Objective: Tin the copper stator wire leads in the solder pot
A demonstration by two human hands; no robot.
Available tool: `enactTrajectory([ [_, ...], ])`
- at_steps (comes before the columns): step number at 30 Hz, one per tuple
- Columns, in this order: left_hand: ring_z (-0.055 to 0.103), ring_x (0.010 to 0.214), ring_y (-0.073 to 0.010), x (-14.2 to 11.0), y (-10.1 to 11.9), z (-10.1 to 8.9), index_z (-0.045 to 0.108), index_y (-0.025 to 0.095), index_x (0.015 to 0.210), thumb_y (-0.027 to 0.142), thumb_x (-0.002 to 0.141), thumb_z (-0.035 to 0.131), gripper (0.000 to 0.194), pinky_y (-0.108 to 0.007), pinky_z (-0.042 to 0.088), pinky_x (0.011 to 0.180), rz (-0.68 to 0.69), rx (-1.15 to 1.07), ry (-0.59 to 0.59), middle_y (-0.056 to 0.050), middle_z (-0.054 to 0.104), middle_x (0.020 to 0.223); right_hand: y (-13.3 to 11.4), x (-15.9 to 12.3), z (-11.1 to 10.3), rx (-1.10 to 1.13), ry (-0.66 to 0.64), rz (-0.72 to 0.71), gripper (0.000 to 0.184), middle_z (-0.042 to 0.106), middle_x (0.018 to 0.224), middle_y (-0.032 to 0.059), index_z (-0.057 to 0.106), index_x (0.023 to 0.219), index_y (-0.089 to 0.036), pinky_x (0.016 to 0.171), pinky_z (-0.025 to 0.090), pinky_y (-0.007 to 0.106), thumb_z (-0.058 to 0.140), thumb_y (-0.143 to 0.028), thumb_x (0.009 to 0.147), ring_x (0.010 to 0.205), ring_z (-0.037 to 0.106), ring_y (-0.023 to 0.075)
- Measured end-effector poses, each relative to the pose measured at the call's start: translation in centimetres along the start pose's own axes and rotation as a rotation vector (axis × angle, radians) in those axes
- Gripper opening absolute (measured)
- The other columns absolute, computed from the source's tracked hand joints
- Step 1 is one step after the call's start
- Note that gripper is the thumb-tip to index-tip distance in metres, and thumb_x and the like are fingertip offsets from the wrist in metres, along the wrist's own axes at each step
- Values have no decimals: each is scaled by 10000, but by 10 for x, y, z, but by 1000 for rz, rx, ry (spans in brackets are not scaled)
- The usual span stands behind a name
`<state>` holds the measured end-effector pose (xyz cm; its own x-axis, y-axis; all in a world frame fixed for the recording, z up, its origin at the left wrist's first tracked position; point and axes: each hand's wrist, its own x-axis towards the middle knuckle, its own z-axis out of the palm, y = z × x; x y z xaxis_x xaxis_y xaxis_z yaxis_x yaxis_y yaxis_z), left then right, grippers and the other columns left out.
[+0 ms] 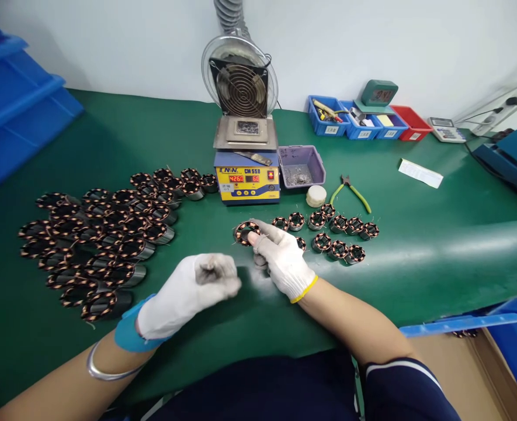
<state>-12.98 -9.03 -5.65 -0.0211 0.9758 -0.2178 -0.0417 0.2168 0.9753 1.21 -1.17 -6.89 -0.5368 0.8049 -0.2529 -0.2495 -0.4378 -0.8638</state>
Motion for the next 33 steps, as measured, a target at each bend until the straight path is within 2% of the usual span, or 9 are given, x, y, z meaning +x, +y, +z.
enactTrajectory([
  [4, 497, 472, -103, 8, -7, 1, 569, 154, 738, 540, 707, 692, 407, -214, 348, 411, -37, -56, 157, 6, 582, 552, 4, -3, 5, 4, -61, 26, 392, 408, 573, -77, 610, 1110, -195, 396, 200, 185, 686, -401, 785, 436, 320, 42],
  [9, 597, 603, -128, 14, -24, 5, 626, 147, 816, 442, 654, 772, 366, -227, 474, 540, 11, -102, 243, -12, 662, 687, 11, -6, 11, 55, -85, 61, 276, 396, 563, -78, 616, 954, -186, 391, 196, 175, 668, -412, 804, 418, 311, 30],
  [14, 653, 730, -158, 14, -28, 6, 643, 147, 942, 385, 650, 785, 402, -270, 535, 699, 43, -87, 206, -35, 710, 824, 10, -5, 9, 90, -88, 48, 276, 379, 528, -86, 572, 837, -186, 382, 185, 168, 683, -434, 789, 402, 295, 29],
  [19, 656, 711, -160, 11, -21, 6, 634, 143, 898, 383, 654, 773, 369, -269, 536, 670, 31, -77, 183, -44, 712, 814, 12, -5, 9, 24, -67, 14, 376, 419, 561, -77, 613, 1056, -184, 375, 211, 174, 672, -442, 788, 408, 314, 34],
  [22, 583, 578, -121, 3, -18, 6, 603, 157, 683, 335, 690, 729, 218, -241, 484, 554, 140, 137, 193, -12, 648, 648, 13, -5, 9, -41, 42, -25, 501, 455, 581, -71, 599, 1178, -171, 385, 263, 185, 701, -422, 756, 423, 339, 39],
  [24, 495, 497, -93, -4, -15, 5, 509, 173, 551, 264, 662, 725, 259, -233, 422, 487, 313, 265, 176, 17, 553, 540, 12, -6, 9, -67, 74, -49, 536, 450, 573, -77, 592, 1210, -164, 395, 281, 189, 702, -414, 750, 424, 341, 38],
  [27, 419, 470, -72, -7, -14, 4, 411, 198, 566, 167, 556, 728, 319, -223, 362, 443, 511, 251, 327, 50, 469, 539, 7, -9, 12, -137, 90, -66, 570, 420, 524, -90, 569, 1261, -161, 397, 293, 197, 671, -419, 763, 411, 350, 49],
  [29, 431, 479, -77, -4, -16, 5, 465, 206, 693, 177, 516, 733, 323, -216, 374, 434, 450, 173, 411, 58, 487, 586, 3, -12, 14, -227, 116, -90, 584, 468, 537, -77, 562, 1277, -169, 401, 325, 210, 664, -412, 756, 410, 367, 58],
  [33, 506, 514, -95, 2, -19, 10, 563, 172, 797, 307, 694, 679, 206, -225, 446, 478, 238, 83, 192, 16, 587, 641, 0, -17, 16, -427, 142, -199, 574, 664, 846, 24, 582, 1264, -202, 529, 484, 269, 677, -397, 733, 551, 535, 111],
])
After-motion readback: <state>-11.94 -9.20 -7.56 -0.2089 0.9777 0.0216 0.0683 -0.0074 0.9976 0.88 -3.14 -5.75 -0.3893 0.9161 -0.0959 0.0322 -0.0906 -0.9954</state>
